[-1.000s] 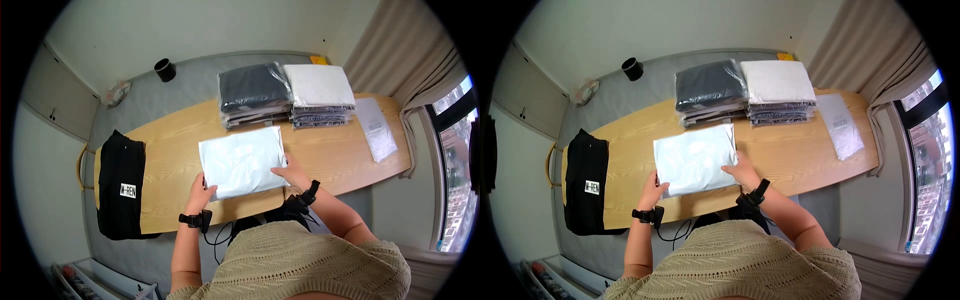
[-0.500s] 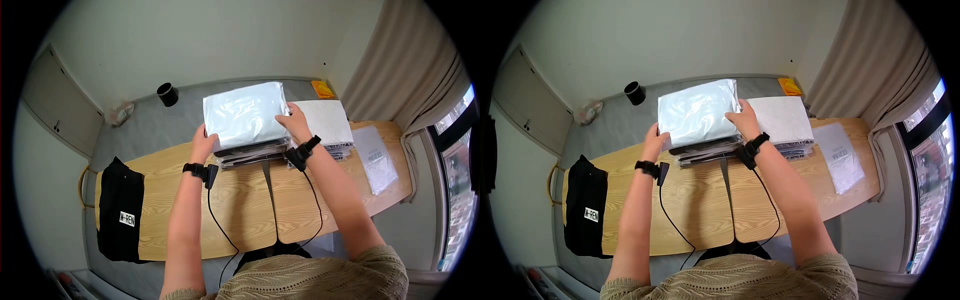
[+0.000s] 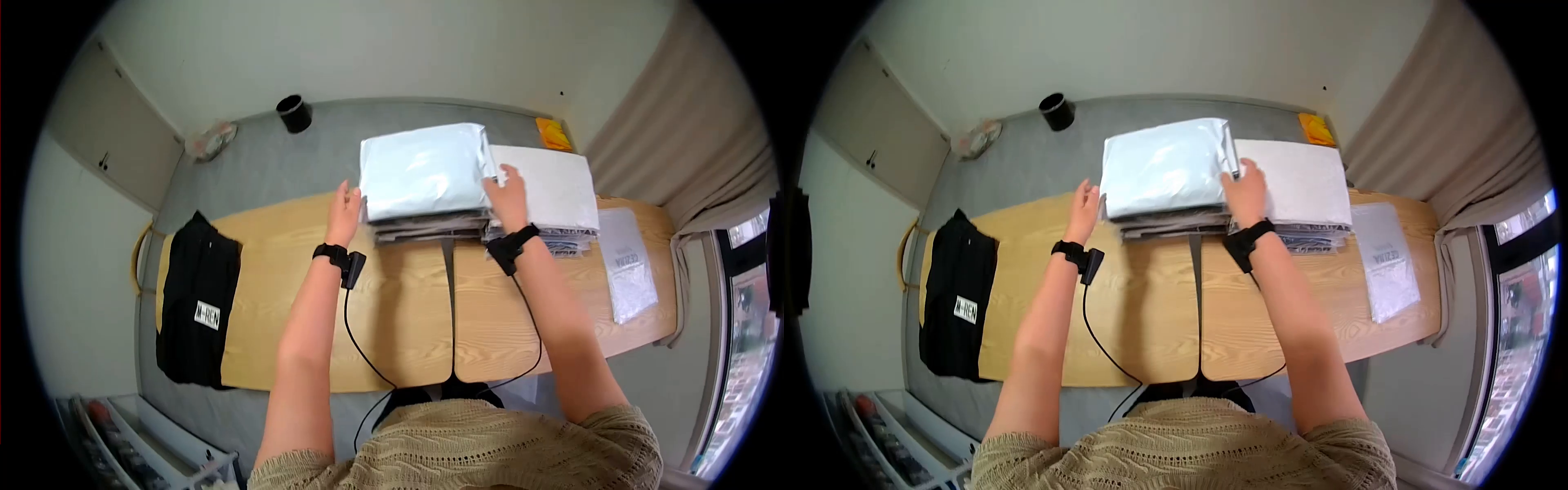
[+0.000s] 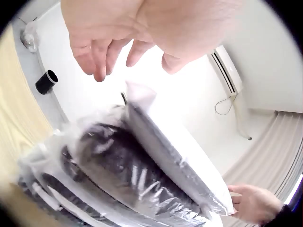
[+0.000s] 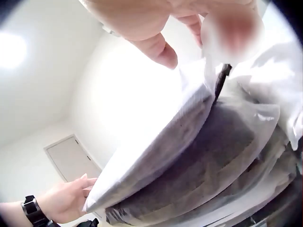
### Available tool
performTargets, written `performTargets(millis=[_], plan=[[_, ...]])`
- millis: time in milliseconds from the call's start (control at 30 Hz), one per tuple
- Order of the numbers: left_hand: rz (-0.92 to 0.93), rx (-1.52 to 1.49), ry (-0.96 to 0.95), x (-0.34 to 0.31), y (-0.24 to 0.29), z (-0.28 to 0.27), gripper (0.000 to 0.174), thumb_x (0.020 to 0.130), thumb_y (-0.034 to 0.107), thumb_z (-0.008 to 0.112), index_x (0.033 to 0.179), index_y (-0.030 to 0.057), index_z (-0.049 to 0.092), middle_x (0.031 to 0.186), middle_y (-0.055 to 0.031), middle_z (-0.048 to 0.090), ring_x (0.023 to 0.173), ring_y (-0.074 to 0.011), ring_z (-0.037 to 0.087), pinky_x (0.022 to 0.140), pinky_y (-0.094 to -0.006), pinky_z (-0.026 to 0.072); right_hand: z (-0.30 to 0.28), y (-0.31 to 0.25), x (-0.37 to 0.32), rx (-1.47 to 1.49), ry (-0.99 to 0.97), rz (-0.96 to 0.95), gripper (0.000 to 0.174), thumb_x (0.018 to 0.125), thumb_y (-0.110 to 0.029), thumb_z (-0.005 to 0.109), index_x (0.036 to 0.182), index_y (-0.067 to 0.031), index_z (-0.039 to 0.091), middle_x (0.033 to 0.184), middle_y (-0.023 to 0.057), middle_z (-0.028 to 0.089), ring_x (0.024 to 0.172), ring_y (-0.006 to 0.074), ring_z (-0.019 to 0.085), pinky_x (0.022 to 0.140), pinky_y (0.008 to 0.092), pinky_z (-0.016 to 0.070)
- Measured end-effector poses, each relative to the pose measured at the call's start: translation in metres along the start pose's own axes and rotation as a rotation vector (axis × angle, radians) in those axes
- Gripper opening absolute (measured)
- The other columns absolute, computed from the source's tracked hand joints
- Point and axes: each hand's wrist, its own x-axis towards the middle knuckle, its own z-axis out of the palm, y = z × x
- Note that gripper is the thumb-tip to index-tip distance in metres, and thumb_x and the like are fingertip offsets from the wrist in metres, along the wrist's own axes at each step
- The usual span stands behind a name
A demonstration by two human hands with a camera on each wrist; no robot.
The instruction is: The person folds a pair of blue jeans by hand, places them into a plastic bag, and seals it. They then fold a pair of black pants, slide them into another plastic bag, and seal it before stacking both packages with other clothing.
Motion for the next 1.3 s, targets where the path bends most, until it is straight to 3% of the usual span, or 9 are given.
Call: performTargets(millis=[100, 367, 600, 700, 767, 867, 1000, 1100, 1300], plan=[[0.134, 0.221, 0.147, -0.023, -0.027, -0.044, 0.046, 0.091, 0.028, 0.055, 0.127, 0.0, 0.047, 0.119, -0.023, 0.054, 0.104, -0.0326, 0.054, 0.09, -0.0383, 0.043, -0.02, 0.001, -0.022, 0.035, 0.101, -0.167, 0.042, 0.078, -0.013, 0.063, 0.116, -0.0001, 0.053, 0.116, 0.0213, 0.054, 0.112, 0.0361, 0.048, 0.098, 0.041, 0.0362], [-0.066, 0.506, 0.284, -0.12, -0.109, -0.205, 0.045, 0.088, 0.022, 0.057, 0.125, -0.0016, 0.048, 0.124, -0.0241, 0.051, 0.116, -0.0374, 0.048, 0.098, -0.0419, 0.0383, -0.016, -0.053, -0.119, 0.033, -0.056, -0.303, 0.04, 0.078, -0.005, 0.062, 0.116, 0.0007, 0.052, 0.119, 0.018, 0.053, 0.115, 0.0332, 0.046, 0.1, 0.0402, 0.0337], [-0.619, 0.641, 0.394, -0.218, -0.127, -0.328, 0.046, 0.084, 0.012, 0.055, 0.128, 0.0011, 0.047, 0.126, -0.0243, 0.049, 0.118, -0.0391, 0.046, 0.099, -0.0418, 0.0388, 0.008, -0.079, -0.194, 0.139, -0.275, -0.231, 0.032, 0.079, -0.005, 0.059, 0.11, 0.0014, 0.056, 0.119, 0.016, 0.055, 0.117, 0.0307, 0.047, 0.102, 0.0366, 0.0329], [-0.676, 0.858, 0.545, -0.26, -0.225, -0.383, 0.043, 0.083, 0.009, 0.049, 0.126, 0.0035, 0.048, 0.133, -0.0249, 0.04, 0.117, -0.042, 0.046, 0.1, -0.0456, 0.0383, 0.004, -0.083, -0.228, 0.097, -0.4, -0.139, 0.032, 0.078, -0.005, 0.058, 0.11, 0.0016, 0.055, 0.117, 0.0159, 0.056, 0.116, 0.031, 0.049, 0.1, 0.0368, 0.0348], [-0.848, 0.747, 0.585, -0.276, -0.226, -0.396, 0.048, 0.084, 0.008, 0.048, 0.131, 0.003, 0.04, 0.141, -0.0258, 0.03, 0.122, -0.0428, 0.042, 0.103, -0.0449, 0.0361, 0.002, -0.084, -0.25, -0.013, -0.498, -0.091, 0.032, 0.078, -0.004, 0.058, 0.11, 0.0009, 0.055, 0.115, 0.0166, 0.056, 0.113, 0.0319, 0.05, 0.099, 0.0372, 0.0362], [-0.859, 0.711, 0.611, -0.287, -0.244, -0.407, 0.049, 0.087, 0.006, 0.047, 0.134, 0.0009, 0.035, 0.142, -0.025, 0.026, 0.121, -0.0425, 0.042, 0.101, -0.0435, 0.0388, 0.012, -0.071, -0.276, -0.014, -0.611, -0.127, 0.032, 0.078, -0.003, 0.058, 0.109, -0.0013, 0.056, 0.112, 0.0173, 0.058, 0.111, 0.0321, 0.052, 0.098, 0.0373, 0.0373], [-0.861, 0.75, 0.68, -0.272, -0.252, -0.406, 0.048, 0.084, 0.005, 0.057, 0.128, -0.002, 0.038, 0.125, -0.0243, 0.041, 0.107, -0.0426, 0.05, 0.091, -0.045, 0.0452, 0.021, -0.084, -0.282, -0.012, -0.698, -0.052, 0.032, 0.077, -0.002, 0.058, 0.109, -0.0024, 0.057, 0.112, 0.0152, 0.059, 0.111, 0.0293, 0.053, 0.098, 0.0354, 0.0383], [-0.754, 0.837, 0.742, -0.272, -0.267, -0.412, 0.028, 0.084, 0.002, 0.054, 0.111, -0.0024, 0.047, 0.11, -0.0239, 0.051, 0.099, -0.0415, 0.054, 0.085, -0.0446, 0.0464, 0.029, -0.103, -0.288, 0.013, -0.72, -0.039, 0.031, 0.078, -0.002, 0.059, 0.109, -0.0025, 0.057, 0.111, 0.0135, 0.059, 0.11, 0.0276, 0.054, 0.097, 0.0348, 0.0391], [-0.503, 0.841, 0.771, -0.273, -0.257, -0.42, 0.022, 0.081, -0.002, 0.052, 0.103, -0.0017, 0.055, 0.102, -0.0218, 0.057, 0.097, -0.0393, 0.054, 0.084, -0.0436, 0.0453, 0.041, -0.124, -0.295, 0.26, -0.843, 0.027, 0.036, 0.08, 0.002, 0.057, 0.115, -0.0003, 0.051, 0.108, 0.0104, 0.06, 0.104, 0.0183, 0.056, 0.092, 0.0296, 0.0414]])
